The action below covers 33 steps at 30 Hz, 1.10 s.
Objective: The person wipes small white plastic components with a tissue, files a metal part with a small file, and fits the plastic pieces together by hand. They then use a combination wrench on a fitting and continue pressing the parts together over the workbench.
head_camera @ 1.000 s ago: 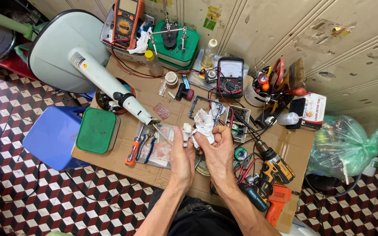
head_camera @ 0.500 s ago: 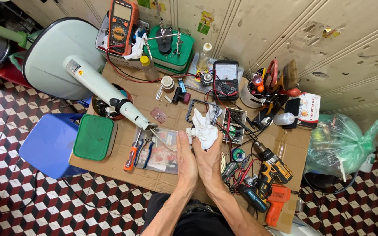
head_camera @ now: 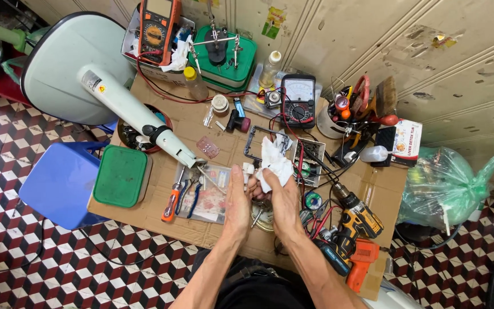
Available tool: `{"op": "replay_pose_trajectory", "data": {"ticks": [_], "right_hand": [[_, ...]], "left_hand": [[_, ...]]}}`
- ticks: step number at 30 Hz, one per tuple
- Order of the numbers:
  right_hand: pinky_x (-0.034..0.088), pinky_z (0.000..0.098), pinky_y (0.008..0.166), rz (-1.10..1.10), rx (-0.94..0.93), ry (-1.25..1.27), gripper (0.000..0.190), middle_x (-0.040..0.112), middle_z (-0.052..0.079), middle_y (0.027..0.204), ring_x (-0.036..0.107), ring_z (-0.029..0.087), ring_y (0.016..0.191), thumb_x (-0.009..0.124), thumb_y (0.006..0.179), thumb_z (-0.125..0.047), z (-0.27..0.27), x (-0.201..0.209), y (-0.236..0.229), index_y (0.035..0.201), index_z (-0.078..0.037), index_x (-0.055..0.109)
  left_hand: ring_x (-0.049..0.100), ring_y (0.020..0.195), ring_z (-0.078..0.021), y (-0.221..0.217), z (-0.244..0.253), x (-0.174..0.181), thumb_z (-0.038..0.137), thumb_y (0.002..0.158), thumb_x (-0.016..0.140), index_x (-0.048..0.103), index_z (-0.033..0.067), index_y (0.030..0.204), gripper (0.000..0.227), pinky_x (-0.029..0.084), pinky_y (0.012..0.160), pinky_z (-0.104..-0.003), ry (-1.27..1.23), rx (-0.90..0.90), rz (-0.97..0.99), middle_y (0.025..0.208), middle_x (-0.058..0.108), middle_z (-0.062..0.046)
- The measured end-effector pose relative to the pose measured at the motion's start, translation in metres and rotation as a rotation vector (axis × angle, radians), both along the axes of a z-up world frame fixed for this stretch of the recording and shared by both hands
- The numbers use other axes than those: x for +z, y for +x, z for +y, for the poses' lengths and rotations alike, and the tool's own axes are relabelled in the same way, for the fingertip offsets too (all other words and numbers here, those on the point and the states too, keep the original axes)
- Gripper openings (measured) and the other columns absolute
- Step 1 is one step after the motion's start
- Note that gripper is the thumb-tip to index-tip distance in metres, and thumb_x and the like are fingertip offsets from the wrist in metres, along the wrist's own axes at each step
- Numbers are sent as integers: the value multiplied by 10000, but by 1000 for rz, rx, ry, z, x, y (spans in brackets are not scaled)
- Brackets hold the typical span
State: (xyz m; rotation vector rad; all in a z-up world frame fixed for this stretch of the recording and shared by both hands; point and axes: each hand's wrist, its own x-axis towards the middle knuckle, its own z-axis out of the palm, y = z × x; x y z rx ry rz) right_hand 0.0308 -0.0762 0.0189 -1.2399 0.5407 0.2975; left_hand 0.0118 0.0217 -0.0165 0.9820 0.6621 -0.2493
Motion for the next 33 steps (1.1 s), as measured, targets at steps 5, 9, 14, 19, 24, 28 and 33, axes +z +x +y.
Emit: {"op": "replay_pose_trajectory", "data": {"ticks": [5, 9, 14, 19, 24, 28, 33], "right_hand": [[464, 272, 579, -14, -91, 14, 278, 679, 41, 894, 586, 113, 684, 666, 936, -194, -15, -13, 10, 1141, -9, 637], [448, 270, 565, -25, -140, 29, 278, 684, 29, 929, 567, 97, 697, 693, 926, -169, -23, -16, 15, 1153, -21, 631], [444, 271, 541, -4, -157, 48, 284, 683, 40, 925, 566, 109, 672, 702, 914, -146, -31, -35, 22, 1156, -24, 619], [478, 301, 577, 85, -65, -143, 352, 692, 111, 942, 596, 170, 697, 703, 928, -153, -35, -89, 42, 1210, 30, 598], [502, 346, 930, -91, 132, -673, 697, 611, 152, 1286, 621, 216, 1095, 725, 910, -218, -66, -86, 58, 1472, 12, 382], [522, 325, 951, -106, -101, -653, 576, 664, 127, 1259, 648, 202, 1092, 654, 936, -239, -126, -49, 67, 1433, -9, 476], [516, 280, 822, -197, -496, -667, 368, 678, 137, 1102, 632, 146, 924, 610, 1003, -190, -219, -67, 76, 1314, 6, 599]], "left_hand": [[505, 1187, -377, 11, 8, 18, 591, 1075, 228, 476, -143, 1484, 876, 377, 1141, -492, -199, -49, -112, 1379, 617, -312], [522, 1394, -300, 14, 11, 34, 556, 1054, 196, 458, -107, 1446, 814, 340, 1207, -406, -224, -86, -216, 1469, 581, -206], [534, 1396, -332, 16, 17, 34, 501, 1079, 212, 419, -77, 1411, 698, 363, 1216, -447, -267, -53, -266, 1479, 558, -253], [555, 1370, -307, 18, 28, 24, 510, 1045, 233, 472, 22, 1401, 650, 388, 1183, -432, -241, -132, -254, 1458, 571, -234], [684, 906, -192, 15, 46, -30, 393, 1021, 596, 616, 57, 1103, 346, 544, 834, -348, -241, 223, 85, 1027, 724, -123], [690, 865, -153, 23, 50, -38, 283, 960, 689, 627, 120, 1062, 202, 563, 795, -307, -214, 197, 162, 953, 714, -43], [695, 866, -142, 28, 48, -48, 279, 952, 693, 623, 142, 1028, 171, 566, 772, -291, -185, 139, 210, 951, 712, -30]]}}
